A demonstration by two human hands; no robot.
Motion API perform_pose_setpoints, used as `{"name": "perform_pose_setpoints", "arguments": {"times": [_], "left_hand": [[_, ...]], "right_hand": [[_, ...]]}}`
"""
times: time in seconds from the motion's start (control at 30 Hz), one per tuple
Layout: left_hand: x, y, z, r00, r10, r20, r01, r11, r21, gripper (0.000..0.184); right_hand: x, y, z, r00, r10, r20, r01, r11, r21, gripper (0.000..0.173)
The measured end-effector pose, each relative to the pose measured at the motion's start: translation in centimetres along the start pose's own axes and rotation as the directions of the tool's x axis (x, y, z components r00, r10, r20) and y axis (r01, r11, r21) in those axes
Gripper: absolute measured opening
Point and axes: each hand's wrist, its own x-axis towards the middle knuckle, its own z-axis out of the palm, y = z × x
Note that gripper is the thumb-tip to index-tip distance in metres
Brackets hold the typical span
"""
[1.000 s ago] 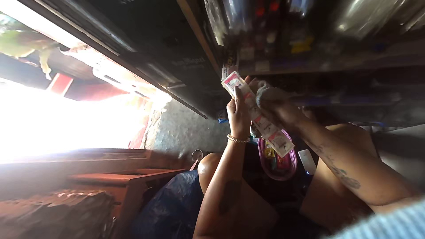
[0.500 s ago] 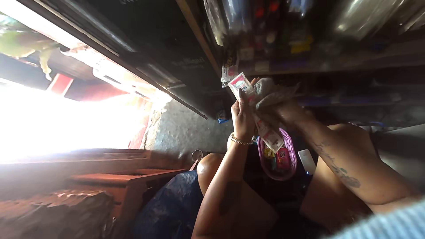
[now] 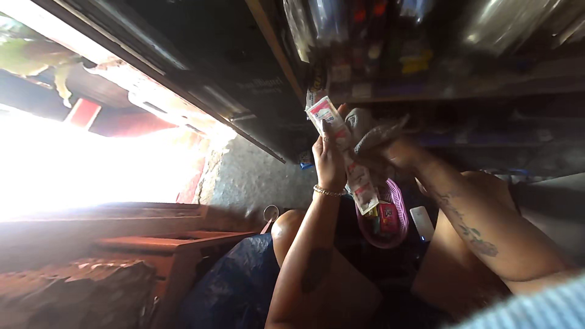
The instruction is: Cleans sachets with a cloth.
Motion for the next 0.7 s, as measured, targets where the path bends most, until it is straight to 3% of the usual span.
{"name": "perform_pose_setpoints", "arguments": {"times": [0.1, 0.2, 0.3, 0.37, 0.47, 0.63, 0.7], "left_hand": [[0.3, 0.6, 0.0, 0.997, -0.044, -0.068, 0.039, 0.996, -0.085, 0.049], [0.5, 0.7, -0.6, 0.998, -0.047, 0.05, 0.055, 0.981, -0.185, 0.06], [0.5, 0.5, -0.9, 0.991, -0.005, 0.131, 0.037, 0.971, -0.237, 0.061], [0.4, 0.4, -0.8, 0.991, -0.019, 0.136, 0.05, 0.972, -0.228, 0.06], [-0.3, -0.2, -0.1, 0.993, -0.029, 0.114, 0.046, 0.988, -0.15, 0.054], [-1.3, -1.4, 1.2, 0.971, 0.033, 0.236, -0.007, 0.994, -0.111, 0.06], [-1.0, -1.5, 1.1, 0.964, 0.046, 0.262, -0.017, 0.994, -0.11, 0.063]], "right_hand": [[-0.2, -0.3, -0.4, 0.999, 0.041, 0.017, -0.041, 0.998, -0.045, 0.027], [-0.2, 0.1, -0.7, 0.998, 0.021, -0.052, -0.018, 0.998, 0.058, 0.024], [0.3, 0.4, -1.2, 0.995, -0.026, -0.094, 0.043, 0.984, 0.174, 0.009], [0.4, 0.5, -1.3, 0.994, -0.042, -0.098, 0.063, 0.974, 0.217, 0.011], [-0.5, 0.8, -0.7, 0.995, -0.059, -0.081, 0.072, 0.982, 0.174, 0.012], [-0.9, 1.8, 0.2, 0.986, -0.129, -0.105, 0.126, 0.992, -0.029, 0.025], [-0.3, 1.8, 0.5, 0.995, -0.026, -0.096, 0.029, 0.999, 0.025, 0.017]]}}
